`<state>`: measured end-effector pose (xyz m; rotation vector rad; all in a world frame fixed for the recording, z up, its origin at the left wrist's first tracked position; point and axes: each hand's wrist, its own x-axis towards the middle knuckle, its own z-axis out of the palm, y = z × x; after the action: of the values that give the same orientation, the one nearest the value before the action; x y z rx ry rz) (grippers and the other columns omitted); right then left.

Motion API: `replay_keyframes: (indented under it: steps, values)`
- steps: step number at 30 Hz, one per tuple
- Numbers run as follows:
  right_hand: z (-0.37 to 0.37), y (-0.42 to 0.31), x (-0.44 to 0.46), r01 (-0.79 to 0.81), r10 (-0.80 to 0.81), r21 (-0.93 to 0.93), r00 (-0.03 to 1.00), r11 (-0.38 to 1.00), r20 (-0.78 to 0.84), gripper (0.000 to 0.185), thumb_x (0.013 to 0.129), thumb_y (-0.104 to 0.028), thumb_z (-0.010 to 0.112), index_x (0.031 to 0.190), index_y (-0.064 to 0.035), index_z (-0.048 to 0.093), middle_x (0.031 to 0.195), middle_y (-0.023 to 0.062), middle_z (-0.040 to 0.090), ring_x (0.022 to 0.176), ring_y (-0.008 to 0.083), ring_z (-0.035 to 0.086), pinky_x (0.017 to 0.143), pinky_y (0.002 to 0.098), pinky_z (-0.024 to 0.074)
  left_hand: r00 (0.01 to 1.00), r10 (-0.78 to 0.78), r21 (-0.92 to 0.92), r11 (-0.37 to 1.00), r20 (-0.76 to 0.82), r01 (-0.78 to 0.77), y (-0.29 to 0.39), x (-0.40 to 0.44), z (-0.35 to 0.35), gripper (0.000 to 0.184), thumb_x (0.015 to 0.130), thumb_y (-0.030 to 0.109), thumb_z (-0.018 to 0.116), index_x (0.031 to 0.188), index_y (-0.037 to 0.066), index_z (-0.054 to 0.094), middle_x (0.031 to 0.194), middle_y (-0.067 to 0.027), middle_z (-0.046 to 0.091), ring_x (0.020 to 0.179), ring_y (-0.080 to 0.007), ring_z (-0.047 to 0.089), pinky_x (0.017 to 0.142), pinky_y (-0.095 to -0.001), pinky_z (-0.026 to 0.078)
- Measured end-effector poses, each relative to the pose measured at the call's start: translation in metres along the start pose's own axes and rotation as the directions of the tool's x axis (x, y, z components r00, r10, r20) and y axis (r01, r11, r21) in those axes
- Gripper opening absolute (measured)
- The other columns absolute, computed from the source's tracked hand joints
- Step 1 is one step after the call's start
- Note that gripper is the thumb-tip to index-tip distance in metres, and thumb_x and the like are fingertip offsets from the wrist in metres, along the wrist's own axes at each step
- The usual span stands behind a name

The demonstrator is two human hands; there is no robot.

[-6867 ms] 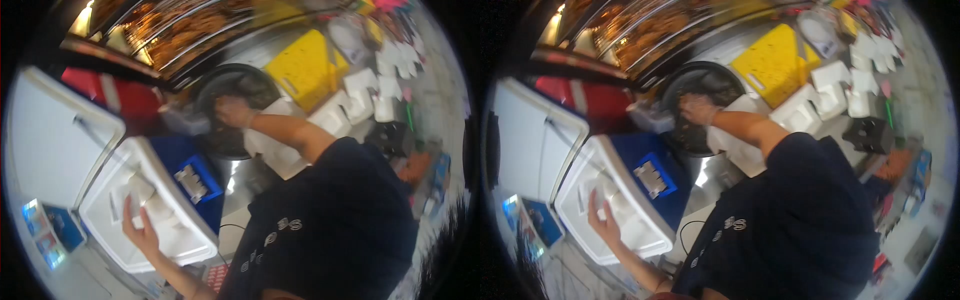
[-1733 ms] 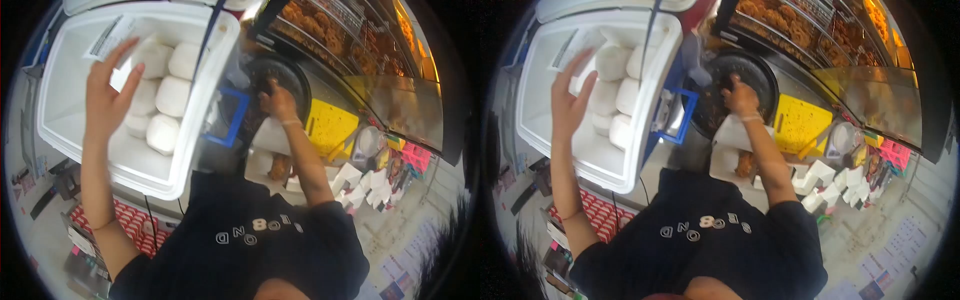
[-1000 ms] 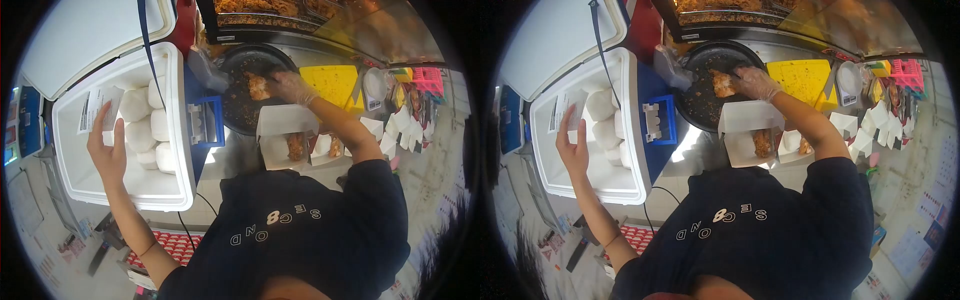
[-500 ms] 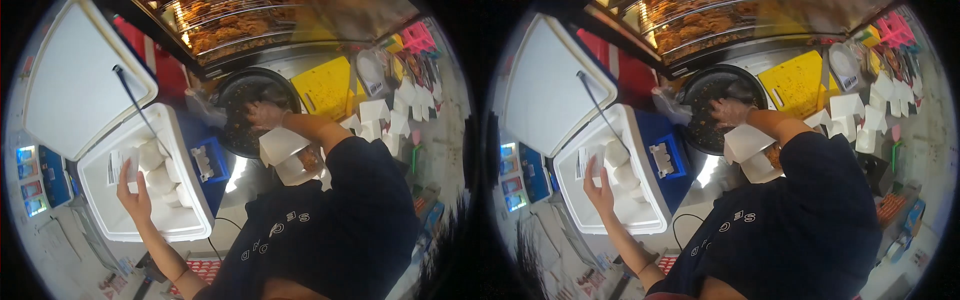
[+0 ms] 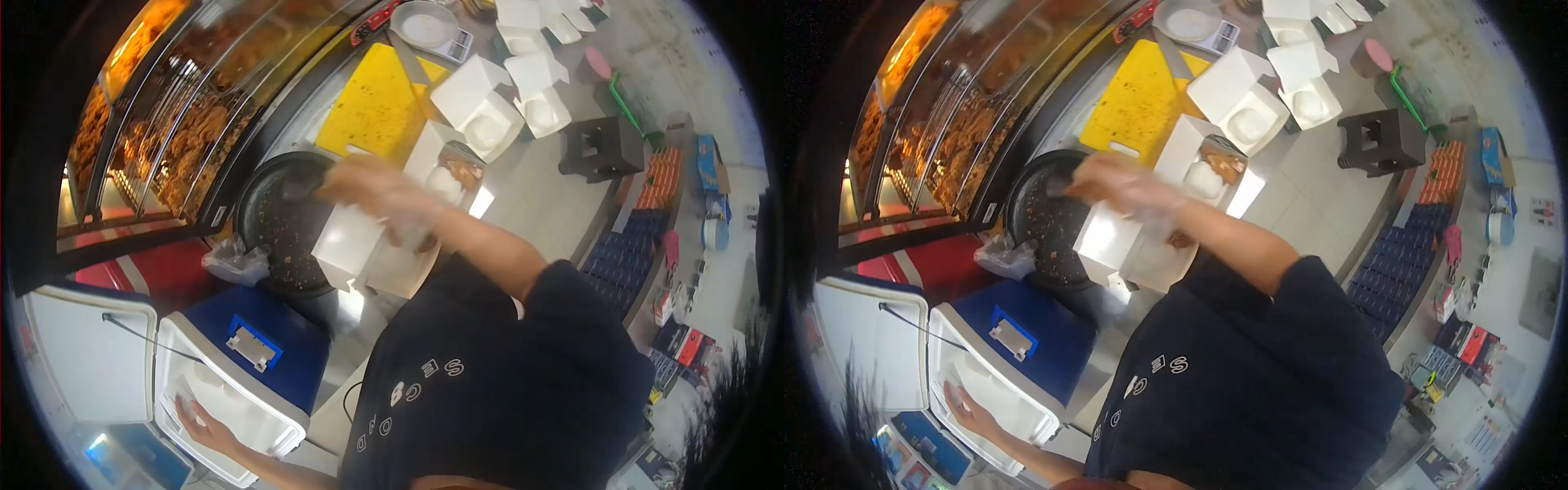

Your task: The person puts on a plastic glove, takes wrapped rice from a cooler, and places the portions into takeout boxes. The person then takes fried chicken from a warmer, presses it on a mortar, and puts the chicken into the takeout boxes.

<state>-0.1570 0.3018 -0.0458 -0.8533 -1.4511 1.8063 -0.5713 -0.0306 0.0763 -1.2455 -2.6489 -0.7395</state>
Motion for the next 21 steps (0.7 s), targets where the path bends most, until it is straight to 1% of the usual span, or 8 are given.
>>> replay_keyframes:
  steps: [3, 5, 8, 11, 13, 17, 20, 21]
  values:
    - [-0.115, 0.000, -0.059, 0.008, -0.105, -0.463, 0.977, 0.886, -0.186, 0.043, 0.093, -0.040, 0.060, 0.113, -0.0018, 0.060, 0.102, 0.0108, 0.068, 0.094, 0.0202, 0.064, 0.086, 0.0314, 0.0503, 1.000, 0.000, 0.039, 0.999, 0.003, 0.000, 0.009, -0.007, -0.005, 0.043, 0.100, 0.029, 0.054, 0.131, 0.000, 0.057, 0.136, -0.0178, 0.057, 0.125, -0.0335, 0.054, 0.105, -0.0409, 0.041]
    - [-0.180, 0.002, -0.077, -0.277, 0.067, -0.337, 0.850, 0.900, -0.522, 0.041, 0.093, -0.039, 0.061, 0.107, -0.0012, 0.063, 0.100, 0.0114, 0.068, 0.084, 0.0186, 0.064, 0.077, 0.0327, 0.0522, 0.999, -0.033, 0.033, 0.999, 0.004, 0.033, 0.017, -0.021, -0.004, 0.044, 0.100, 0.030, 0.054, 0.131, 0.000, 0.057, 0.136, -0.0182, 0.057, 0.124, -0.0339, 0.054, 0.104, -0.0409, 0.042]
    - [-0.273, 0.020, -0.078, -0.246, -0.171, -0.837, 0.914, 0.489, -0.368, 0.043, 0.094, -0.037, 0.060, 0.117, -0.0014, 0.062, 0.110, 0.0167, 0.067, 0.098, 0.0306, 0.064, 0.089, 0.0376, 0.0497, 0.989, -0.123, 0.061, 0.990, -0.080, 0.128, 0.024, -0.046, 0.006, 0.043, 0.100, 0.028, 0.055, 0.132, -0.001, 0.057, 0.135, -0.0187, 0.057, 0.123, -0.0326, 0.055, 0.104, -0.0401, 0.042]
    - [-0.331, 0.070, -0.056, -0.078, -0.164, -0.929, 0.976, 0.362, -0.146, 0.044, 0.092, -0.028, 0.061, 0.128, -0.0036, 0.058, 0.133, 0.0207, 0.056, 0.126, 0.0360, 0.051, 0.107, 0.0441, 0.0383, 0.985, -0.153, 0.041, 0.987, -0.084, 0.156, 0.021, -0.067, 0.012, 0.044, 0.098, 0.027, 0.058, 0.134, 0.001, 0.056, 0.136, -0.0162, 0.057, 0.122, -0.0270, 0.055, 0.098, -0.0377, 0.045]
    - [-0.350, 0.097, -0.055, -0.006, -0.209, -0.972, 0.976, 0.237, -0.057, 0.044, 0.089, -0.020, 0.062, 0.128, -0.0024, 0.057, 0.135, 0.0219, 0.055, 0.128, 0.0373, 0.050, 0.110, 0.0453, 0.0368, 0.961, -0.233, 0.084, 0.965, -0.151, 0.248, 0.037, -0.072, 0.014, 0.040, 0.097, 0.022, 0.058, 0.132, 0.001, 0.057, 0.132, -0.0149, 0.060, 0.117, -0.0252, 0.058, 0.092, -0.0344, 0.047]
    - [-0.320, 0.041, -0.054, -0.118, -0.064, -0.939, 0.987, 0.324, -0.146, 0.047, 0.087, -0.014, 0.062, 0.131, 0.0000, 0.054, 0.136, 0.0229, 0.054, 0.128, 0.0383, 0.049, 0.109, 0.0445, 0.0367, 0.918, -0.327, -0.020, 0.943, -0.225, 0.331, 0.035, -0.074, 0.018, 0.040, 0.096, 0.021, 0.061, 0.129, -0.003, 0.059, 0.132, -0.0160, 0.061, 0.116, -0.0264, 0.058, 0.095, -0.0349, 0.044]
    - [-0.316, 0.054, -0.038, -0.180, -0.021, -0.919, 0.980, 0.352, -0.200, 0.048, 0.089, -0.016, 0.062, 0.132, 0.0009, 0.054, 0.136, 0.0224, 0.054, 0.128, 0.0372, 0.049, 0.109, 0.0436, 0.0367, 0.895, -0.402, 0.086, 0.902, -0.195, 0.424, 0.036, -0.072, 0.016, 0.040, 0.096, 0.021, 0.061, 0.129, -0.002, 0.059, 0.132, -0.0166, 0.060, 0.118, -0.0272, 0.058, 0.097, -0.0352, 0.044]
    - [-0.326, 0.063, -0.042, -0.184, -0.071, -0.925, 0.973, 0.331, -0.219, 0.048, 0.089, -0.017, 0.061, 0.133, 0.0014, 0.053, 0.136, 0.0220, 0.054, 0.128, 0.0364, 0.050, 0.109, 0.0431, 0.0368, 0.946, -0.231, 0.239, 0.928, -0.230, 0.285, 0.007, -0.079, 0.007, 0.040, 0.096, 0.021, 0.061, 0.130, 0.000, 0.059, 0.131, -0.0161, 0.061, 0.115, -0.0255, 0.060, 0.096, -0.0340, 0.046]
